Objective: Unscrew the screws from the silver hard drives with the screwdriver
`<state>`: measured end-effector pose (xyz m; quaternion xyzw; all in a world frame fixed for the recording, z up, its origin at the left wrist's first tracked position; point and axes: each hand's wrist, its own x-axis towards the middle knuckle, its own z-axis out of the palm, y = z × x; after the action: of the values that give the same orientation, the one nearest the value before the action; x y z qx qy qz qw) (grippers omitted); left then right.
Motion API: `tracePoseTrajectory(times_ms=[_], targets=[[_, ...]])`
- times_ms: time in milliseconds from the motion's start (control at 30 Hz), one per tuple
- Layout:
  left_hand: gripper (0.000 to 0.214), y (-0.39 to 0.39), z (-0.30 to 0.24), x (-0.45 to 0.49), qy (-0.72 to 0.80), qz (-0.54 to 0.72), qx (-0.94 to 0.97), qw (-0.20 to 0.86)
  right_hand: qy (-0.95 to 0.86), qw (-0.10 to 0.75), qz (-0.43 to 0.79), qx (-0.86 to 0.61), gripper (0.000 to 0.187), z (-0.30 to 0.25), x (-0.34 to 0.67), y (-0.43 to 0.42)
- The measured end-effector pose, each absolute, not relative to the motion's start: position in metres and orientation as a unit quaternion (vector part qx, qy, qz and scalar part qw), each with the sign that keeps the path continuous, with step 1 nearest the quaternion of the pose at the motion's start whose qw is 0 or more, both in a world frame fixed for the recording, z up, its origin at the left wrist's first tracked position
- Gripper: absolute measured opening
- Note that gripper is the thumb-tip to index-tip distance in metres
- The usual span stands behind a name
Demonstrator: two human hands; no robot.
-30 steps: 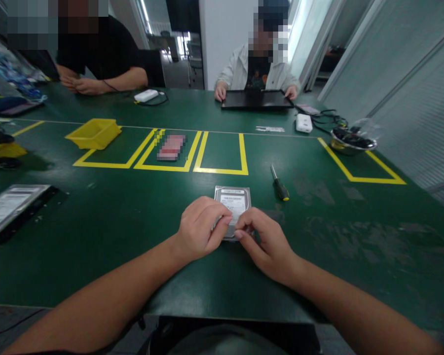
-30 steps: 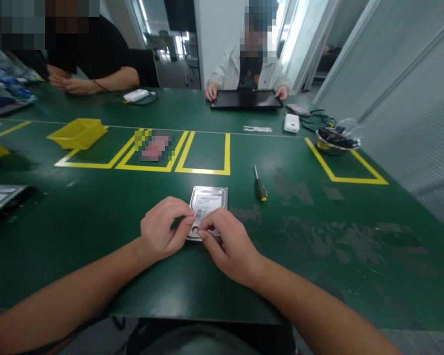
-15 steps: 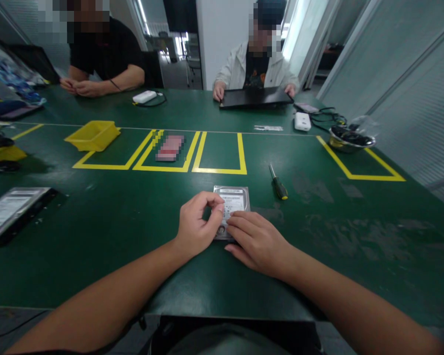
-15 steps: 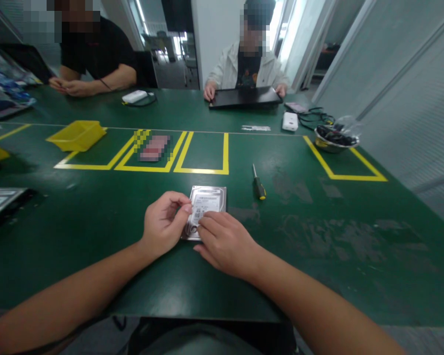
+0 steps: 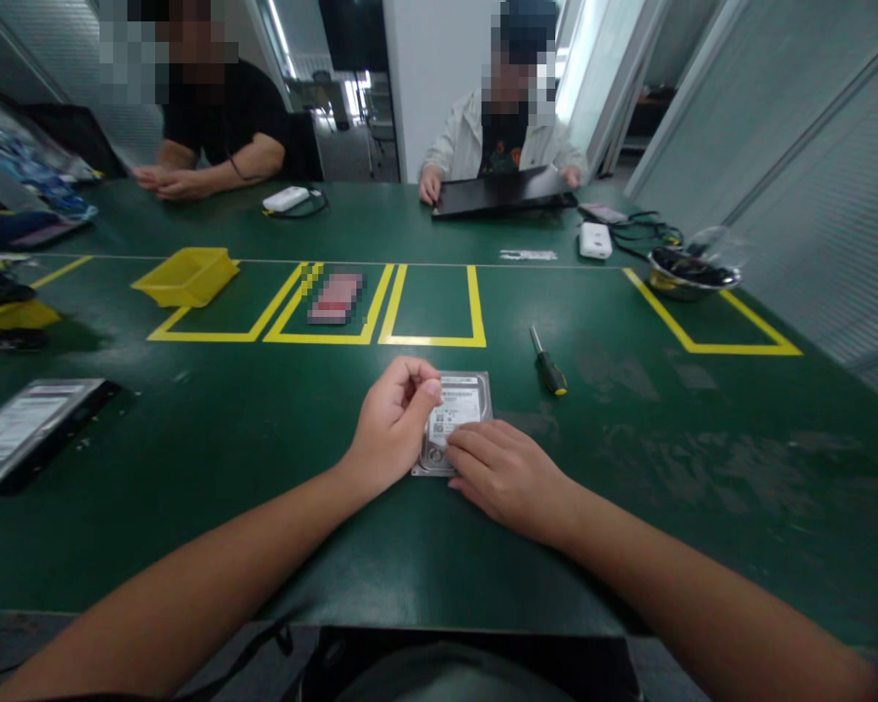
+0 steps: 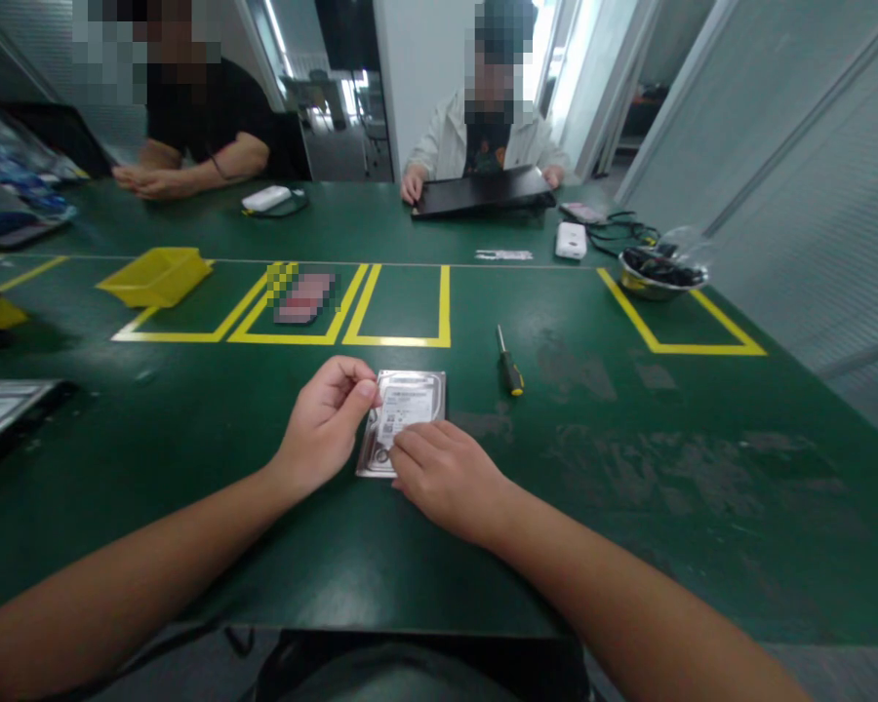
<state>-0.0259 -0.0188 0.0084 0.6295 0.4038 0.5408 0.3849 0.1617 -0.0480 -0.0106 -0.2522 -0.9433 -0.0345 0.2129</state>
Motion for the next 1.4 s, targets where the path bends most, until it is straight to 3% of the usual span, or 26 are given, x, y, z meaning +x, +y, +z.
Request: tracePoseTrajectory(times_ms=[300, 600, 900, 1400], targets=[[0.023, -0.006, 0.002, -0.026, 0.449, 0.542, 0.616, 0.353, -0.943, 0.209, -0.054, -0.252, 0.020, -0.009, 0.161, -0.048], [0.021, -0.029, 0.003, -0.034, 0.426, 0.574, 0.595, 0.368, -0.945, 0.198, -0.053, -0.256, 0.020, -0.006, 0.166, -0.044], [0.018, -0.019, -0.011, -0.051, 0.475, 0.516, 0.576, 0.419, -0.945, 0.205, -0.043, -0.253, 0.020, -0.008, 0.167, -0.042], [0.020, -0.007, -0.024, -0.073, 0.484, 0.392, 0.678, 0.390, -0.943, 0.222, -0.018, -0.247, 0.023, -0.010, 0.170, -0.040]])
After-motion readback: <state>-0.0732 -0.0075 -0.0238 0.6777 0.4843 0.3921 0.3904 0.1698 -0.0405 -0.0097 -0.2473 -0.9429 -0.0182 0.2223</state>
